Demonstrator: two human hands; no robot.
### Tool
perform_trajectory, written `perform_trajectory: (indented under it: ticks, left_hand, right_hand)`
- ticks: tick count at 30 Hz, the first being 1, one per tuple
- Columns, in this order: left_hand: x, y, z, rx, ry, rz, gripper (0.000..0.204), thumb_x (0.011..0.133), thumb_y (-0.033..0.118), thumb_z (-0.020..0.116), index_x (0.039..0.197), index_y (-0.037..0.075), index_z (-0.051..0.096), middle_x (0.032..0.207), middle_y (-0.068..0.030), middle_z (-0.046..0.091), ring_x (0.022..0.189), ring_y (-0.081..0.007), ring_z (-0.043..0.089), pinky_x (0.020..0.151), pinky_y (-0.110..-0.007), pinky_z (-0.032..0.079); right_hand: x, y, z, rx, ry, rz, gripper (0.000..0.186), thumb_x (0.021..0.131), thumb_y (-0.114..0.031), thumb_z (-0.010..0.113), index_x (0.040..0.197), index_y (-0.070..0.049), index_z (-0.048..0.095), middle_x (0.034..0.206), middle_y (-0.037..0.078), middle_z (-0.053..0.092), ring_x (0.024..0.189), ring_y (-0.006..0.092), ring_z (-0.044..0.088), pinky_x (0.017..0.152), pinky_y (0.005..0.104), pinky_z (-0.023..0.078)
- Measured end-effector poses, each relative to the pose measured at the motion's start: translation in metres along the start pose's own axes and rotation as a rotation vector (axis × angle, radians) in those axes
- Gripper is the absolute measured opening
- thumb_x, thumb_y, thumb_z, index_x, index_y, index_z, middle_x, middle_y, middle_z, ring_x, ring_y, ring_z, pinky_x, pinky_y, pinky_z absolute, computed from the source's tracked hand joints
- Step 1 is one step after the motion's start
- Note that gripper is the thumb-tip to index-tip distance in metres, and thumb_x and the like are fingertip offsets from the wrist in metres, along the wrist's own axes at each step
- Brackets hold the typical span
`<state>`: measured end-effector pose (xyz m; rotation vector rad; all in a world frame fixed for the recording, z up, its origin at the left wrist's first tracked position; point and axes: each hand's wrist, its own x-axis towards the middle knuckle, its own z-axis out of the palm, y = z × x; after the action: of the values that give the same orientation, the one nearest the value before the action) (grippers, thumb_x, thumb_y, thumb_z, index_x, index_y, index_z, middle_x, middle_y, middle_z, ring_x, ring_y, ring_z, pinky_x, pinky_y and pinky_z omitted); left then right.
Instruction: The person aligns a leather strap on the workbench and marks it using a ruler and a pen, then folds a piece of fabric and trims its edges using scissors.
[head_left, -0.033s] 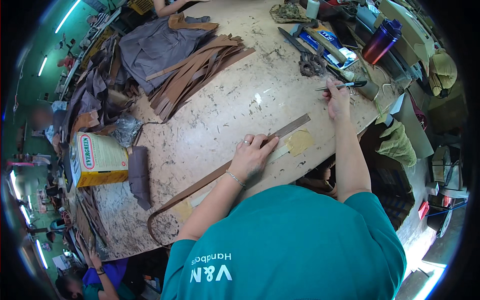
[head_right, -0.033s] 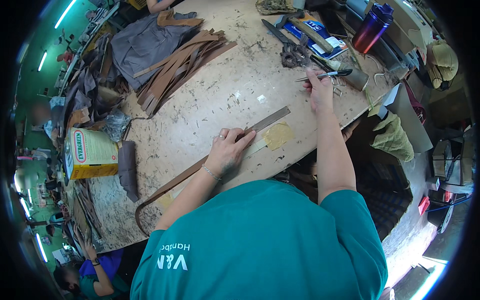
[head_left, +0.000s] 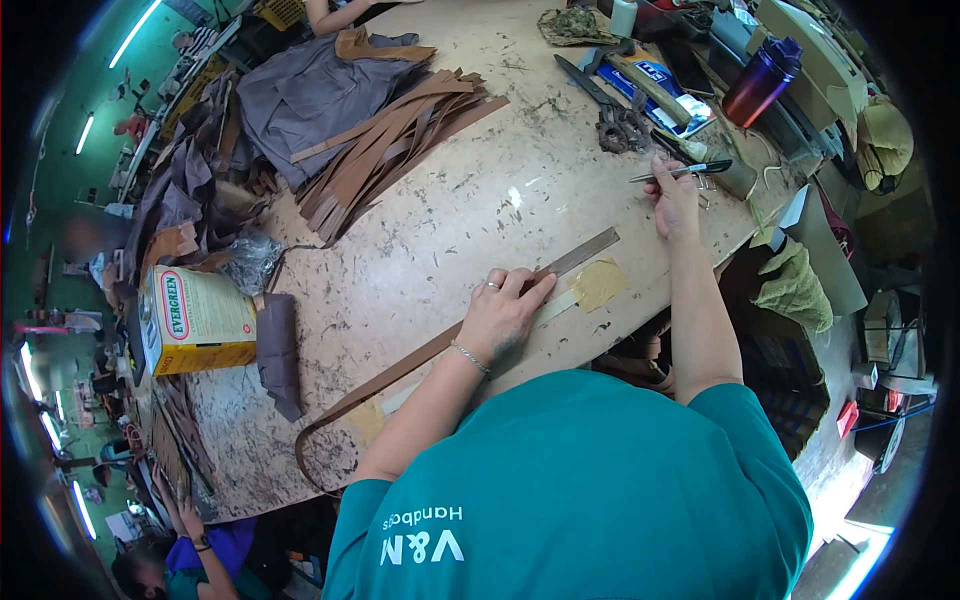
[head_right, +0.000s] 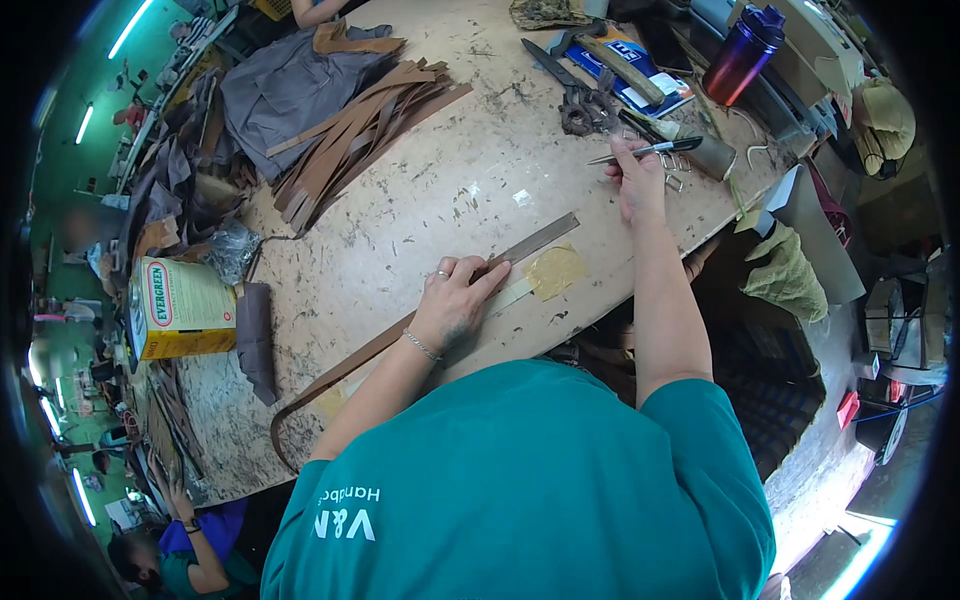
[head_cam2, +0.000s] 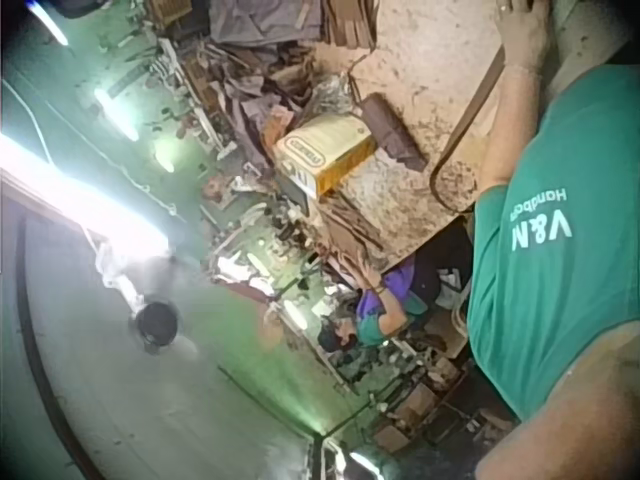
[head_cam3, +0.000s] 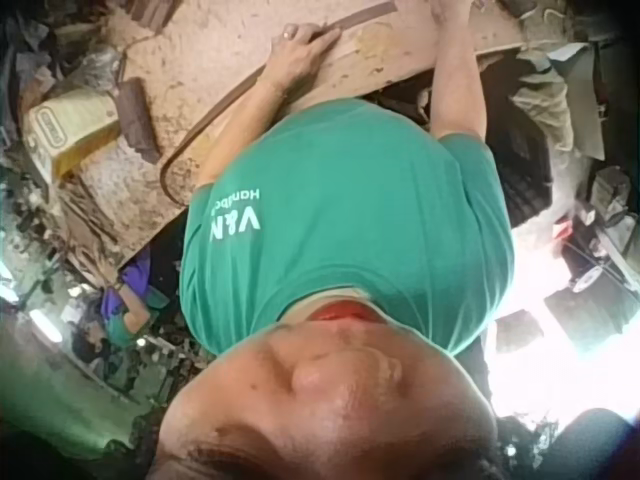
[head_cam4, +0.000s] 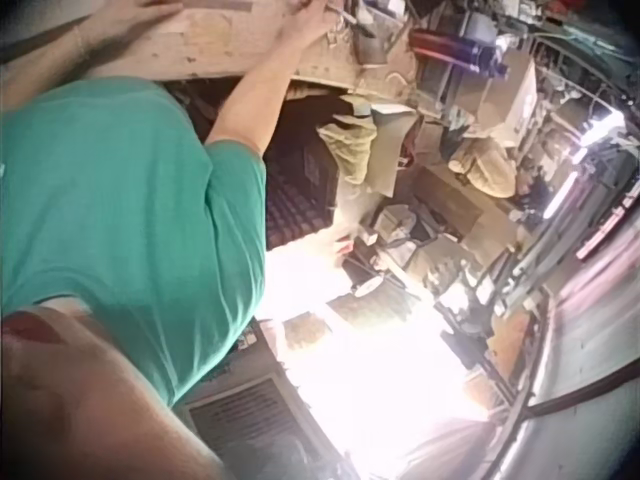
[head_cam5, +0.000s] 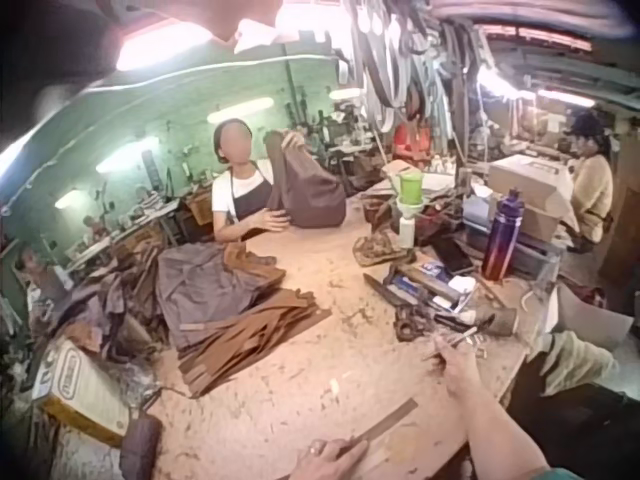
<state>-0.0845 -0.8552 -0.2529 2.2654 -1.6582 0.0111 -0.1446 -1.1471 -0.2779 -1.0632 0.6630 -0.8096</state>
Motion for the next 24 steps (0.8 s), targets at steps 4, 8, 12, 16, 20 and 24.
perform_trajectory:
  ticks: [4, 8, 12, 16, 20, 24]
  left_hand:
    - [-0.001, 0.001, -0.003, 0.005, -0.033, -0.021, 0.042, 0.071, 0.012, 0.05, 0.113, 0.017, 0.051, 0.1, -0.0045, 0.046, 0.091, -0.0235, 0.043, 0.072, -0.036, 0.043]
    - [0.001, 0.003, -0.003, -0.001, -0.026, -0.013, 0.043, 0.069, 0.009, 0.052, 0.111, 0.017, 0.053, 0.099, -0.0057, 0.047, 0.088, -0.0242, 0.045, 0.069, -0.037, 0.043]
    - [0.005, 0.005, -0.002, -0.025, 0.003, 0.0, 0.043, 0.069, 0.006, 0.051, 0.111, 0.016, 0.053, 0.099, -0.0067, 0.048, 0.087, -0.025, 0.046, 0.068, -0.037, 0.043]
    - [0.008, 0.009, -0.003, -0.025, 0.003, -0.017, 0.042, 0.069, 0.006, 0.051, 0.109, 0.017, 0.054, 0.097, -0.0063, 0.049, 0.086, -0.0255, 0.047, 0.065, -0.037, 0.042]
    - [0.006, 0.007, 0.001, -0.037, 0.058, -0.003, 0.041, 0.069, 0.004, 0.053, 0.107, 0.016, 0.056, 0.093, -0.0059, 0.051, 0.084, -0.0259, 0.047, 0.063, -0.037, 0.041]
    - [0.002, 0.004, -0.001, -0.008, 0.035, -0.018, 0.043, 0.07, 0.008, 0.052, 0.112, 0.016, 0.052, 0.095, -0.0043, 0.051, 0.084, -0.0251, 0.048, 0.063, -0.039, 0.043]
  right_hand:
    - [-0.006, 0.002, 0.004, -0.083, -0.066, -0.019, 0.024, 0.076, -0.025, 0.065, 0.075, -0.014, 0.045, 0.064, -0.005, 0.048, 0.049, 0.005, 0.047, 0.045, 0.0166, 0.034]
    - [-0.006, 0.005, 0.003, -0.136, -0.071, -0.043, 0.025, 0.076, -0.026, 0.065, 0.075, -0.013, 0.044, 0.062, -0.005, 0.048, 0.051, 0.0043, 0.048, 0.045, 0.0169, 0.035]
    - [-0.007, 0.001, 0.001, -0.138, -0.047, -0.063, 0.024, 0.077, -0.027, 0.064, 0.074, -0.012, 0.045, 0.063, -0.003, 0.05, 0.051, 0.0055, 0.048, 0.045, 0.0177, 0.037]
    - [-0.006, -0.01, -0.007, -0.019, 0.016, 0.023, 0.026, 0.082, -0.032, 0.056, 0.073, -0.009, 0.049, 0.063, 0.002, 0.054, 0.051, 0.0087, 0.049, 0.046, 0.0192, 0.037]
    - [0.006, -0.067, -0.051, -0.277, 0.133, -0.095, 0.031, 0.081, -0.035, 0.056, 0.074, -0.005, 0.05, 0.063, 0.007, 0.056, 0.056, 0.0147, 0.053, 0.052, 0.0249, 0.041]
    - [0.023, -0.133, -0.097, -1.077, 0.368, -0.382, 0.038, 0.078, -0.038, 0.056, 0.077, -0.001, 0.05, 0.072, 0.016, 0.059, 0.066, 0.0283, 0.058, 0.061, 0.0357, 0.045]
